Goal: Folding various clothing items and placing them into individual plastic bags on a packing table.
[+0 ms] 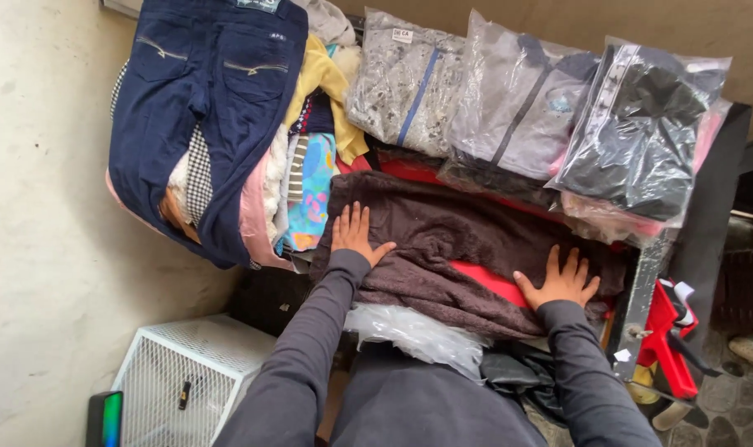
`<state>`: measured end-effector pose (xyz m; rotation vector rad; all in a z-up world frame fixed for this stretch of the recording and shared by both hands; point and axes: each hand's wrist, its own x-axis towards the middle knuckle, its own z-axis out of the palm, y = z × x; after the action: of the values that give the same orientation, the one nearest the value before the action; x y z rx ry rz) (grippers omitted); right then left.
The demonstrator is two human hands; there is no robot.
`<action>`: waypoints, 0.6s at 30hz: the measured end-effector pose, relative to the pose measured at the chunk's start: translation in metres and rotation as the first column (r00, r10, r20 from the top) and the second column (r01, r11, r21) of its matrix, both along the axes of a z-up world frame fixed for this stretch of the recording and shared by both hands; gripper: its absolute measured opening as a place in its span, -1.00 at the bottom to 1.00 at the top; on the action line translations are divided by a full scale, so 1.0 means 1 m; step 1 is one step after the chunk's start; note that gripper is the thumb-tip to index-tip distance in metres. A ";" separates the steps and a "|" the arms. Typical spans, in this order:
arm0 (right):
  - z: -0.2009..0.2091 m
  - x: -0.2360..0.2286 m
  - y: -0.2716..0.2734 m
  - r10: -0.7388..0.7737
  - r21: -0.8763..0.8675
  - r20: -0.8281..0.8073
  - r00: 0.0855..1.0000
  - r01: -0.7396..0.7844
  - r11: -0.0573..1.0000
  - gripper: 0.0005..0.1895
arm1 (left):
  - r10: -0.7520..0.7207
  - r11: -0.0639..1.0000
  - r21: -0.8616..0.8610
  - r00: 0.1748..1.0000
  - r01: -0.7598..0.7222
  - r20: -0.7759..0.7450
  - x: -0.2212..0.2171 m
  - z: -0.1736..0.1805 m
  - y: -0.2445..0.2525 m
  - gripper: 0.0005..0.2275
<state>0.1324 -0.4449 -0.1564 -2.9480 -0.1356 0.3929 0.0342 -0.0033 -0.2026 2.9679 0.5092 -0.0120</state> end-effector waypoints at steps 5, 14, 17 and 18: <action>-0.015 0.005 0.002 0.003 -0.057 -0.072 0.997 -0.007 0.998 0.18 | -0.175 0.984 -0.013 0.980 0.176 0.092 0.024 -0.002 0.031 -0.06; -0.031 0.010 -0.008 0.032 -0.151 -0.126 0.991 -0.051 0.987 0.19 | -0.202 0.979 0.005 0.974 0.204 -0.105 0.047 -0.031 0.078 -0.02; -0.034 0.010 -0.009 0.044 -0.145 -0.108 0.993 -0.059 0.988 0.19 | -0.052 0.998 0.038 0.989 0.058 -0.135 0.046 0.010 0.018 -0.16; -0.035 0.012 -0.009 0.056 -0.148 -0.105 0.993 -0.072 0.986 0.19 | -0.040 0.998 0.036 0.991 0.045 -0.131 0.041 0.006 0.005 -0.16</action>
<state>0.1441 -0.4542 -0.1910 -3.0705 -0.1968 0.5841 0.0753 0.0016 -0.1964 3.0295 0.4661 -0.2040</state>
